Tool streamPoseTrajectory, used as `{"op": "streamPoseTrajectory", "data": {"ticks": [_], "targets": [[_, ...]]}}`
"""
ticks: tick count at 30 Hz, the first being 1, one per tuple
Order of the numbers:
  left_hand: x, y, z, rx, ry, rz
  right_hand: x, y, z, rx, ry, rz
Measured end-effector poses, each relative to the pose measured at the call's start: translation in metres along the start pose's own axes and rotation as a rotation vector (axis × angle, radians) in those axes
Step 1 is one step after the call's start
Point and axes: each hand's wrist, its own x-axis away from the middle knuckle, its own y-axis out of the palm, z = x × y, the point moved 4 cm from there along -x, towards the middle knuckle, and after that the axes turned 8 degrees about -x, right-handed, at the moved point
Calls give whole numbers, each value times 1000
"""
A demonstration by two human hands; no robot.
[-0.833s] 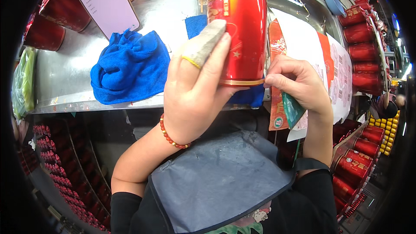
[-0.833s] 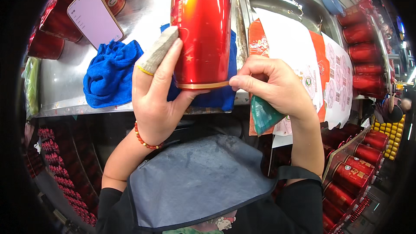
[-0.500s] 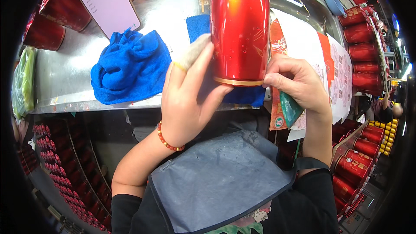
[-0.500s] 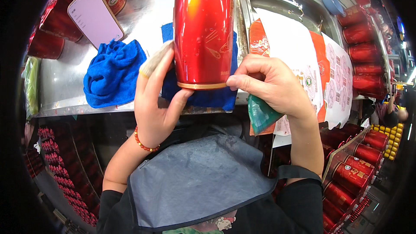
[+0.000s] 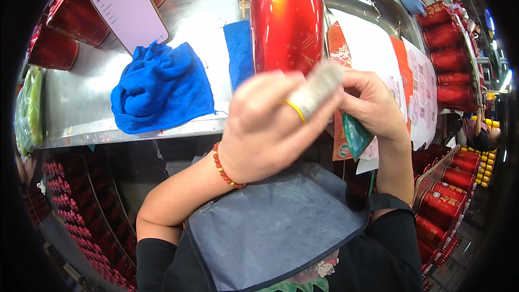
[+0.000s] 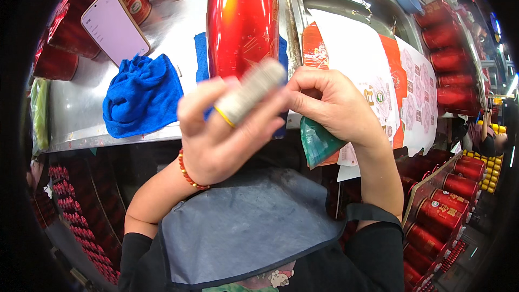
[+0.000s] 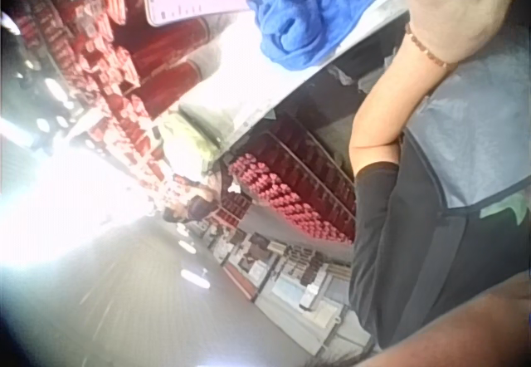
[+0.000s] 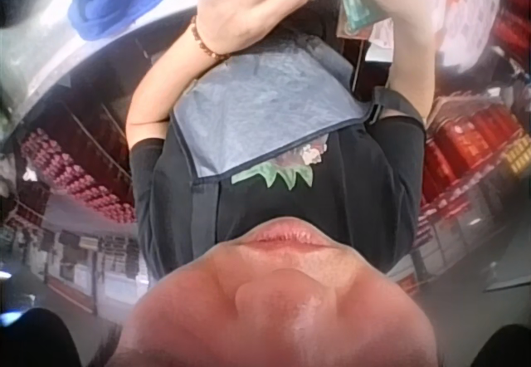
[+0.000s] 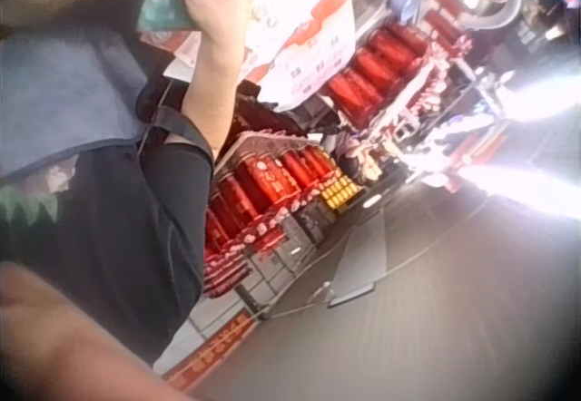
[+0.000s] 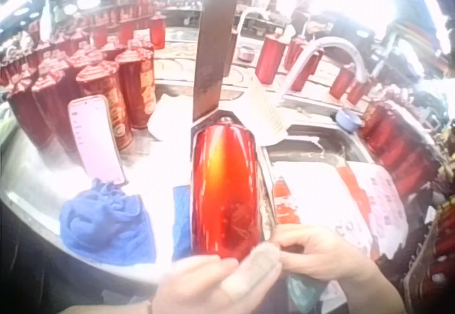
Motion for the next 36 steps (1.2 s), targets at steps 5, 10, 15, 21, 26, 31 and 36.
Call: {"op": "streamPoseTrajectory", "data": {"ticks": [5, 10, 15, 21, 26, 31, 36], "targets": [[-11, -1, -26, -12, -157, -120, 7, -2, -15, 19, 81, 50], [-5, -3, -31, 17, -196, -101, 7, -2, -14, -2, 33, 68], [2, -2, -35, 78, -229, -113, 4, 1, -10, -31, 30, 57], [17, 1, -41, 233, -354, -114, 1, 6, -11, -5, 50, 33], [7, -13, -35, 125, -336, -220, 1, 6, -10, -20, 85, 26], [-9, -3, -24, 1, -222, -183, 0, 7, -11, -40, 71, 15], [5, 0, -39, 172, -336, -183, 1, 0, -4, 22, 123, 41]]}}
